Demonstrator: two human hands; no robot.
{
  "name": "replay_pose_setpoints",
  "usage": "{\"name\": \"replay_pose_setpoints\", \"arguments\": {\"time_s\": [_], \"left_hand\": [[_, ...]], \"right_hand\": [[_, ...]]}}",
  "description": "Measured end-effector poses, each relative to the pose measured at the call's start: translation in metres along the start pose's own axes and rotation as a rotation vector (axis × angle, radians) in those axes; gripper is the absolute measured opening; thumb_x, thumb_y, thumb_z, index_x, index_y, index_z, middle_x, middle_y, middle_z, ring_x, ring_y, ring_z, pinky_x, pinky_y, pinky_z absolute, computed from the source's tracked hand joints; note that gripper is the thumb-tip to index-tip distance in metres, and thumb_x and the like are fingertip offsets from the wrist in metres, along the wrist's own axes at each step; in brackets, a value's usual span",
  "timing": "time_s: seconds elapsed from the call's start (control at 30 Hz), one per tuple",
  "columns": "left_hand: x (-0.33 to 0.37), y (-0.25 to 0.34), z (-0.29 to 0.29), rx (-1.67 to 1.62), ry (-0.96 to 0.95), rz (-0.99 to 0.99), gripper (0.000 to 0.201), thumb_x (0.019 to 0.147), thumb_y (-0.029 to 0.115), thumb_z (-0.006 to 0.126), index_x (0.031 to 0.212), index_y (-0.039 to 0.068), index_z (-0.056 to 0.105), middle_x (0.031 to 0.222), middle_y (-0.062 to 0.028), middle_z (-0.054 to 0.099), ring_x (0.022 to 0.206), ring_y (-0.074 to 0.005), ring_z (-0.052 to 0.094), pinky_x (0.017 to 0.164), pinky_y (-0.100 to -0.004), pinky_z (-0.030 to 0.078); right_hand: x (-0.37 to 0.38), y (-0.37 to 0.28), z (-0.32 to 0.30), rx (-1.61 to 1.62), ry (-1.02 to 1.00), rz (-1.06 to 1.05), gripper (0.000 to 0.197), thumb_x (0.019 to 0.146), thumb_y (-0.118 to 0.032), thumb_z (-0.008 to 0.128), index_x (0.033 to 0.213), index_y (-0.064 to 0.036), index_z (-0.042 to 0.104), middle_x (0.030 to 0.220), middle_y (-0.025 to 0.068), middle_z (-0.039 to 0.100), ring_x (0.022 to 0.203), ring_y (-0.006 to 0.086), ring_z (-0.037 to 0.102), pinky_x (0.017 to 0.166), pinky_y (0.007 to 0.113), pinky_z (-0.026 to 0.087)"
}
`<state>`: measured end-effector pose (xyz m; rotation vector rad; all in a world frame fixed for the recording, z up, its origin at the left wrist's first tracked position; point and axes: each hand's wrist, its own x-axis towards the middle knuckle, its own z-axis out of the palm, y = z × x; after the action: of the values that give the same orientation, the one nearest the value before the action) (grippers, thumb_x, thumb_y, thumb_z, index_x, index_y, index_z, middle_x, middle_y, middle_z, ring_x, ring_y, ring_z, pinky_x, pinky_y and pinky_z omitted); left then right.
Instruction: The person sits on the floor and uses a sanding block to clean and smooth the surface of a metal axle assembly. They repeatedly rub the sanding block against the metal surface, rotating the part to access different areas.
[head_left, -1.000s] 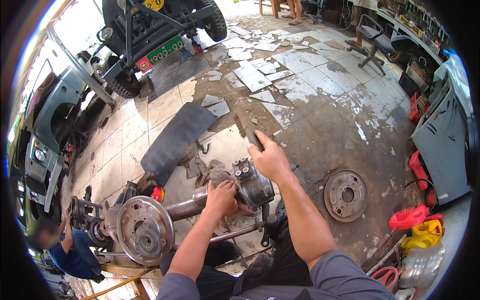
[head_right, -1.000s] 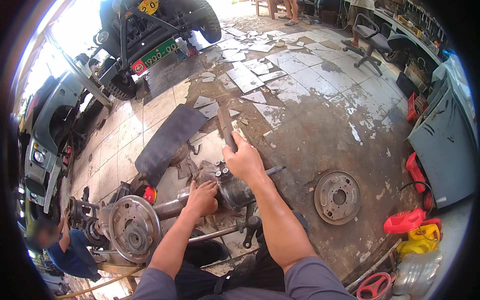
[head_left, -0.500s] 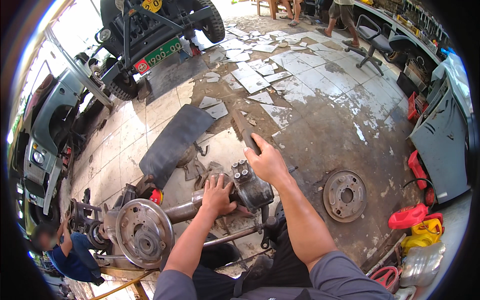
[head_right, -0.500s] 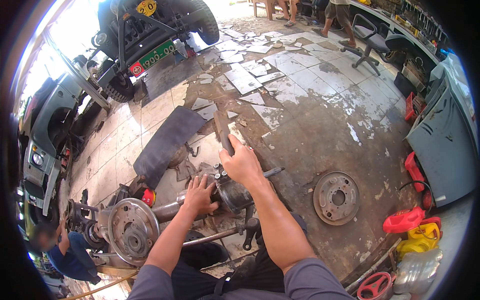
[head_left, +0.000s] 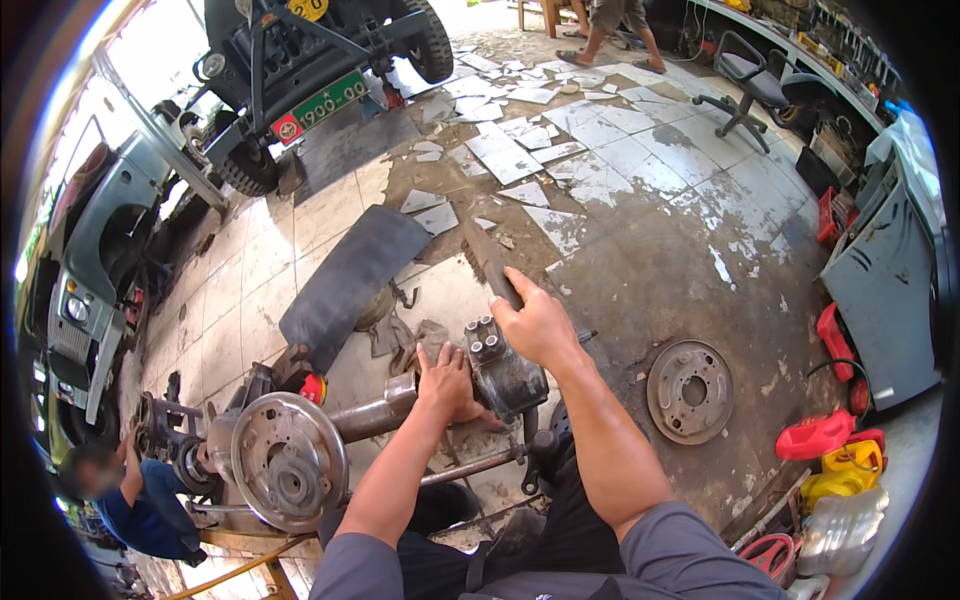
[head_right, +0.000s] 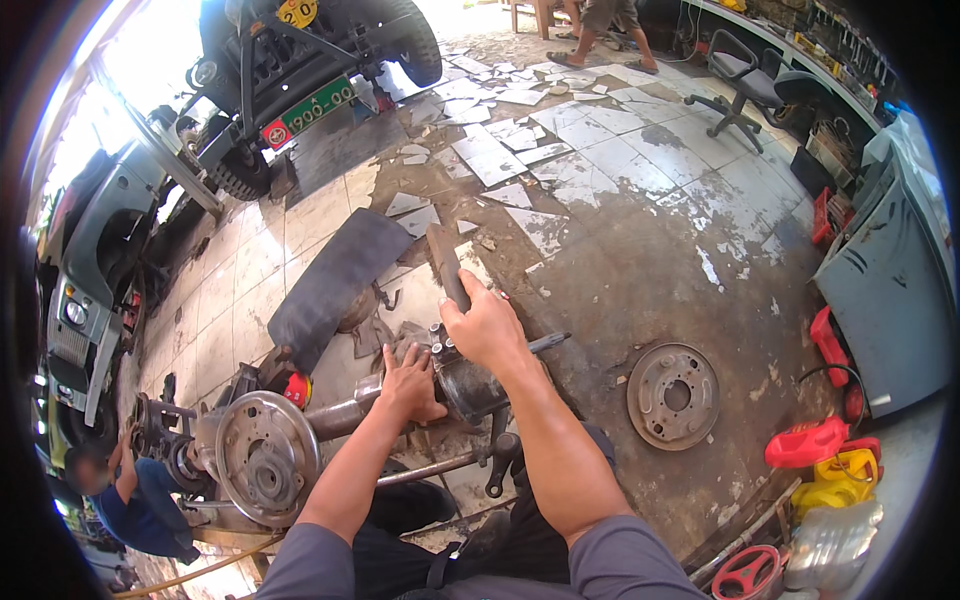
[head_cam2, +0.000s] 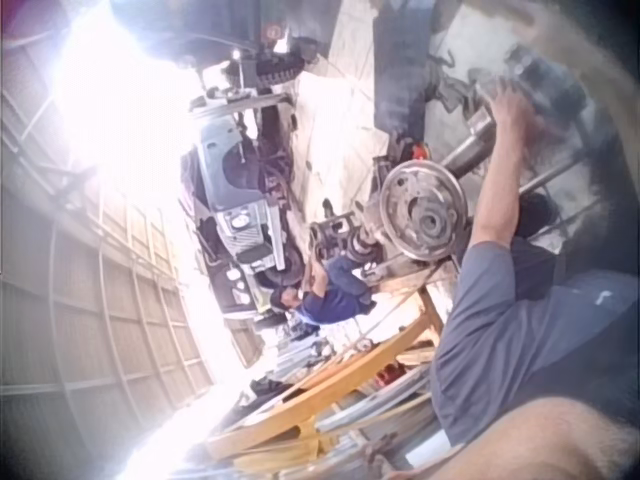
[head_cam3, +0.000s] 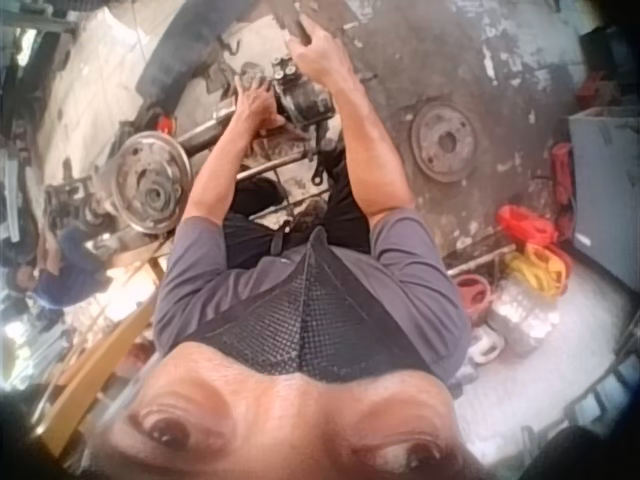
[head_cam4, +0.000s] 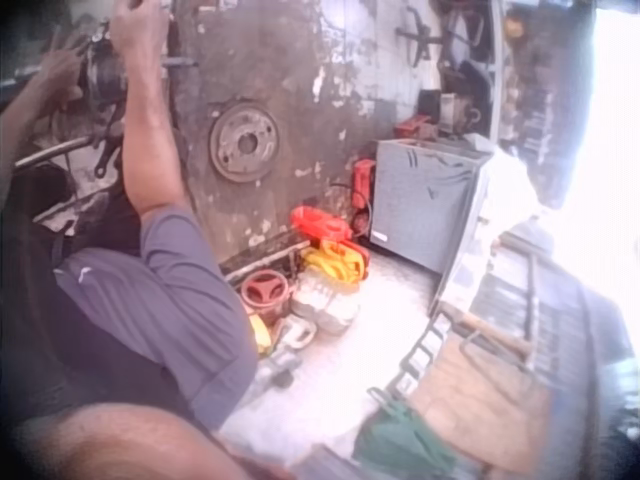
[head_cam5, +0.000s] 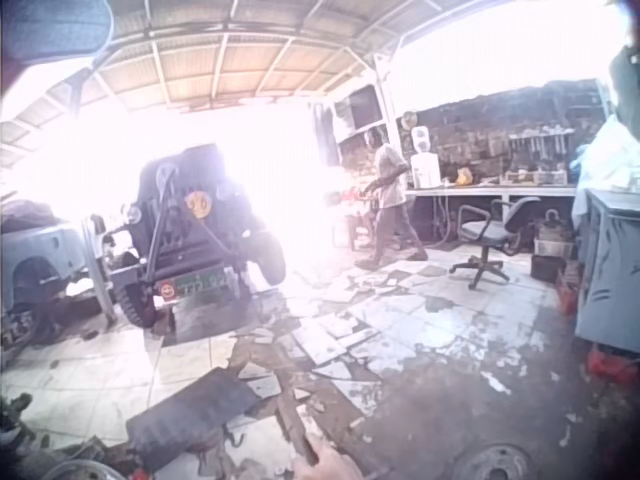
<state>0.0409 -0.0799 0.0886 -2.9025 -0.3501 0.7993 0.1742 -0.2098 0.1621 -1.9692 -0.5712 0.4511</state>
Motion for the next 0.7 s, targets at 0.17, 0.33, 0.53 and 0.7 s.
{"name": "replay_pose_setpoints", "arguments": {"time_s": [0.17, 0.33, 0.53, 0.7], "left_hand": [[-0.003, -0.008, 0.011, -0.023, -0.006, 0.061, 0.106, 0.071, 0.056, 0.067, 0.154, -0.001, 0.034, 0.162, -0.0110, 0.033, 0.153, -0.0245, 0.023, 0.116, -0.0744, 0.012], [0.020, -0.013, 0.007, 0.008, -0.108, 0.047, 0.115, 0.067, 0.066, 0.072, 0.153, 0.000, 0.035, 0.162, -0.0113, 0.034, 0.152, -0.0266, 0.023, 0.115, -0.0740, 0.014], [0.010, -0.007, 0.008, 0.024, -0.061, 0.071, 0.125, 0.061, 0.072, 0.076, 0.152, -0.003, 0.035, 0.161, -0.0126, 0.035, 0.152, -0.0273, 0.024, 0.117, -0.0718, 0.014], [0.012, -0.017, 0.026, 0.006, 0.031, 0.082, 0.127, 0.060, 0.079, 0.073, 0.150, -0.004, 0.038, 0.158, -0.0135, 0.039, 0.151, -0.0285, 0.027, 0.117, -0.0712, 0.014]], "right_hand": [[0.003, 0.003, -0.006, -0.011, 0.017, 0.023, 0.062, 0.091, -0.031, 0.063, 0.143, 0.0006, 0.050, 0.127, 0.0258, 0.065, 0.116, 0.0344, 0.065, 0.099, 0.038, 0.048], [0.003, -0.001, -0.010, 0.008, 0.017, 0.042, 0.063, 0.091, -0.032, 0.063, 0.143, 0.0010, 0.051, 0.128, 0.0262, 0.065, 0.116, 0.0337, 0.065, 0.099, 0.037, 0.048], [0.005, 0.007, -0.010, 0.007, 0.039, 0.035, 0.063, 0.091, -0.032, 0.063, 0.143, 0.0011, 0.050, 0.127, 0.0260, 0.065, 0.116, 0.0333, 0.066, 0.099, 0.037, 0.048], [0.004, -0.005, -0.012, 0.020, -0.018, 0.098, 0.063, 0.092, -0.032, 0.063, 0.143, 0.0014, 0.051, 0.128, 0.0260, 0.065, 0.116, 0.0330, 0.065, 0.099, 0.037, 0.048]]}}
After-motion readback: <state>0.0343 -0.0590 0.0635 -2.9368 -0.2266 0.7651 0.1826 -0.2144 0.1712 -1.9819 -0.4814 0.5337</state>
